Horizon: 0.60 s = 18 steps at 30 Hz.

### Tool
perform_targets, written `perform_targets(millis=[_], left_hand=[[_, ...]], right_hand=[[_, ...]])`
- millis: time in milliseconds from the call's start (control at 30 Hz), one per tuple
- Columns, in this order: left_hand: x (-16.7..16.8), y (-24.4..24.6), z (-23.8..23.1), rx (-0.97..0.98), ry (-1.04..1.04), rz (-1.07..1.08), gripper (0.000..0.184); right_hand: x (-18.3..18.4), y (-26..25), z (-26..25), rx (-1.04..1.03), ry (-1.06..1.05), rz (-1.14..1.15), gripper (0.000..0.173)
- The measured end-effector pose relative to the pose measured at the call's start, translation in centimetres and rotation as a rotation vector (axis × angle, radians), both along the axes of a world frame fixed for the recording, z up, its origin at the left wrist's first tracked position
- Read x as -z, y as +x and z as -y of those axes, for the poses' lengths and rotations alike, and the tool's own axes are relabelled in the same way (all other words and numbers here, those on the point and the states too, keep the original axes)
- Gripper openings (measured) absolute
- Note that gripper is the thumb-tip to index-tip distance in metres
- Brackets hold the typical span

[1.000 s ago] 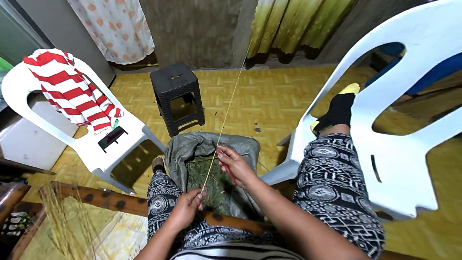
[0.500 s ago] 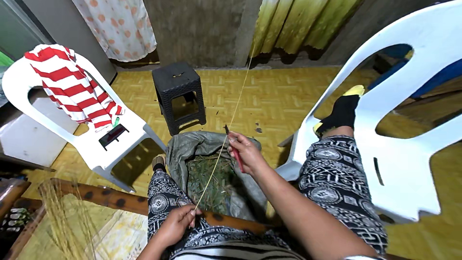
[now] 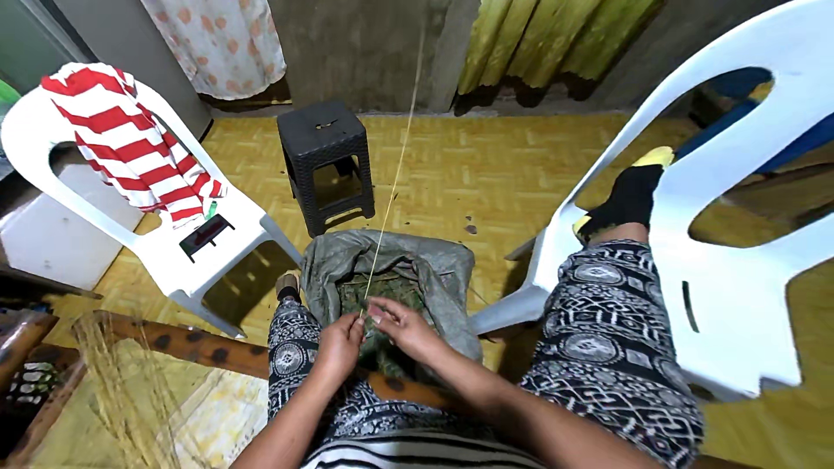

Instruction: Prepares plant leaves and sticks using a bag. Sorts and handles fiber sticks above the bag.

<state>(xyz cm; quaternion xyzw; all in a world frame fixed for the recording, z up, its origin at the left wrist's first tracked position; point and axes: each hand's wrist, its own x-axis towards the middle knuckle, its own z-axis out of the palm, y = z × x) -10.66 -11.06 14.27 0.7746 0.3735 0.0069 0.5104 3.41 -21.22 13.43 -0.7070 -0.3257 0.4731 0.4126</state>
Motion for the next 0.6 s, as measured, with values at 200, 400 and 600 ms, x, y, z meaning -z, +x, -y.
perform_targets(millis=[200, 400, 600], left_hand=[[0.3, -0.1, 0.8, 0.064, 0.052, -0.036, 0.033], [0.8, -1.8, 1.1, 0.134, 0.067, -0.029, 0.033], [0.9, -3.1, 1.6, 0.155, 0.115, 0.016, 0.033]], right_hand=[[0.1, 1.1, -0.6, 0.183, 0.046, -0.097, 0.042], [-0.4, 2.6, -1.2, 0.366, 0.095, -0.231, 0.040], [-0.8, 4.4, -1.9, 0.480, 0.141, -0.282, 0.034]])
